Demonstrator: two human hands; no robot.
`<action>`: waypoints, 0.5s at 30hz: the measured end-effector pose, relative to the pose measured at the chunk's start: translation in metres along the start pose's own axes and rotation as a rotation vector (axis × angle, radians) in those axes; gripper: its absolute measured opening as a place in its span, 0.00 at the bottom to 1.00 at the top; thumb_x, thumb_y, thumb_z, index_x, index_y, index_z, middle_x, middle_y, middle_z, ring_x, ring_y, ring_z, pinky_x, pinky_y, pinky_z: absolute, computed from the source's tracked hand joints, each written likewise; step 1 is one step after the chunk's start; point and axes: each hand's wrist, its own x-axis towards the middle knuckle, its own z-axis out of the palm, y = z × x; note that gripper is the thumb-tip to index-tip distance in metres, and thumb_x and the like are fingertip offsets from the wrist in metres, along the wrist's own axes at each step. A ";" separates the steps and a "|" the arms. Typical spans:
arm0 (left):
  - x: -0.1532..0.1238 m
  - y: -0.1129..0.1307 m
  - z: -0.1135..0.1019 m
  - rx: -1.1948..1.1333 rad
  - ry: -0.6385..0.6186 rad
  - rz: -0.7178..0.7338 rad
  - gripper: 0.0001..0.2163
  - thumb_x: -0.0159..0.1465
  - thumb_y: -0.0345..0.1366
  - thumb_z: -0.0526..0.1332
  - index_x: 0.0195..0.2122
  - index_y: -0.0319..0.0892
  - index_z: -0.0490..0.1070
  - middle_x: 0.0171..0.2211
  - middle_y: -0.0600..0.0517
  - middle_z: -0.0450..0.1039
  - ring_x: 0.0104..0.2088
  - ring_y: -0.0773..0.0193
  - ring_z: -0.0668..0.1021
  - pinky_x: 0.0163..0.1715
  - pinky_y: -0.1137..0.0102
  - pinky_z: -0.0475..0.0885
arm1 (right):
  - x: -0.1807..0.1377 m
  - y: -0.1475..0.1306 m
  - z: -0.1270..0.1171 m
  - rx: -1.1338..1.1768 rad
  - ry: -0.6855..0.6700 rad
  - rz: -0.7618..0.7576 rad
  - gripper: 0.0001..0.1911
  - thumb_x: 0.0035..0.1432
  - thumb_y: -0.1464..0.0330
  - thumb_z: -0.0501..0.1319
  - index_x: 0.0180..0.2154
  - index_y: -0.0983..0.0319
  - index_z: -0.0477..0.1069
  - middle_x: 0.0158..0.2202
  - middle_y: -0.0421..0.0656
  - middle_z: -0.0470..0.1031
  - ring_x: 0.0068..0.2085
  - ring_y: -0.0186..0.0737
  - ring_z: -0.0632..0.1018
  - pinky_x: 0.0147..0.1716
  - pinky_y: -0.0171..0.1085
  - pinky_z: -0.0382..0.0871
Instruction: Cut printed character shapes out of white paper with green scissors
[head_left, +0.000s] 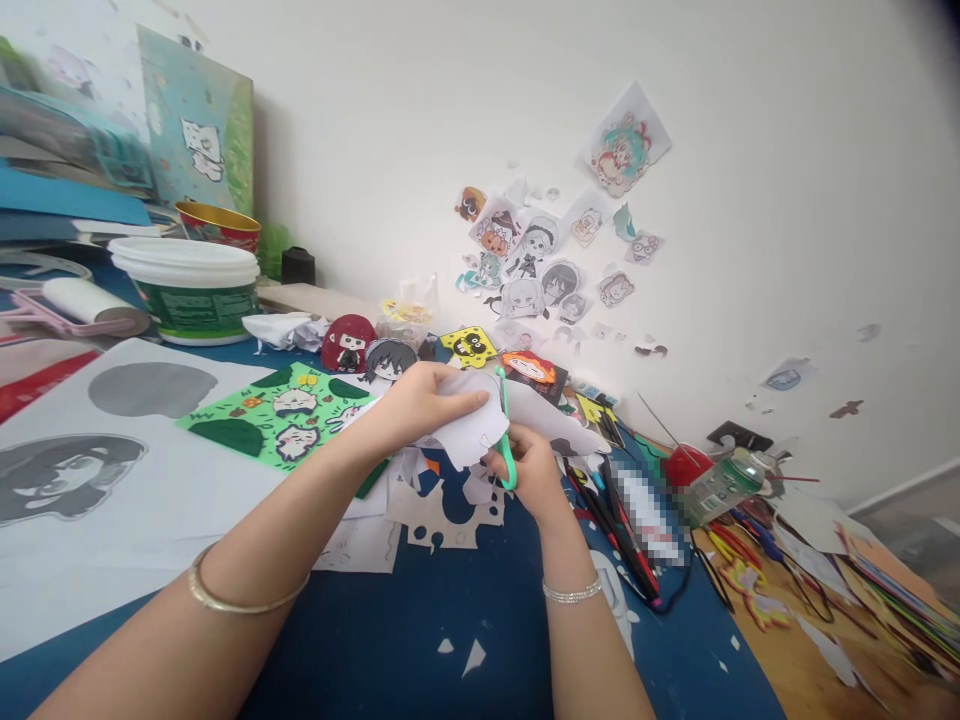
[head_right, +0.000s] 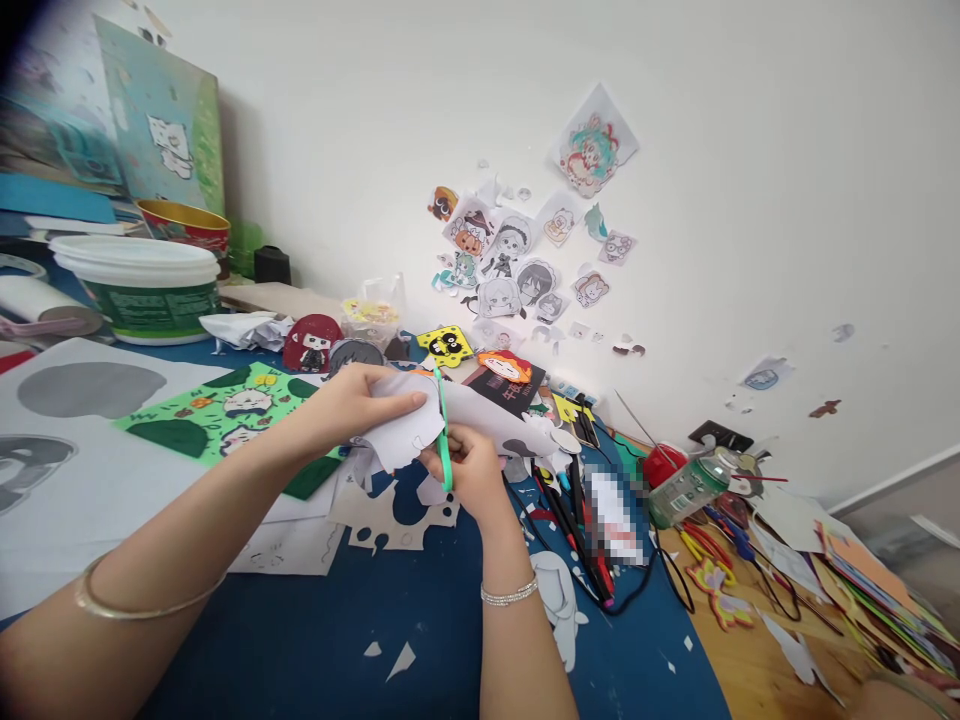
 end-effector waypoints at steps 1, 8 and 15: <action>0.000 0.000 0.000 0.007 0.000 0.002 0.17 0.49 0.49 0.59 0.28 0.38 0.72 0.19 0.51 0.70 0.20 0.64 0.72 0.15 0.73 0.62 | 0.000 0.001 0.000 -0.001 -0.002 -0.003 0.12 0.39 0.68 0.66 0.30 0.65 0.72 0.22 0.39 0.69 0.24 0.34 0.68 0.23 0.32 0.63; -0.001 0.001 -0.001 0.014 -0.003 -0.005 0.18 0.49 0.48 0.59 0.31 0.38 0.73 0.20 0.51 0.71 0.20 0.64 0.73 0.15 0.74 0.62 | 0.000 -0.001 0.000 -0.008 0.000 -0.027 0.13 0.39 0.65 0.66 0.30 0.64 0.72 0.22 0.39 0.69 0.24 0.35 0.68 0.22 0.32 0.64; -0.002 0.002 -0.006 -0.062 -0.146 -0.025 0.16 0.51 0.46 0.59 0.33 0.40 0.73 0.24 0.51 0.74 0.22 0.65 0.74 0.16 0.76 0.65 | 0.000 -0.003 0.000 0.006 -0.020 0.020 0.12 0.37 0.67 0.67 0.28 0.64 0.71 0.21 0.38 0.69 0.24 0.36 0.69 0.23 0.34 0.65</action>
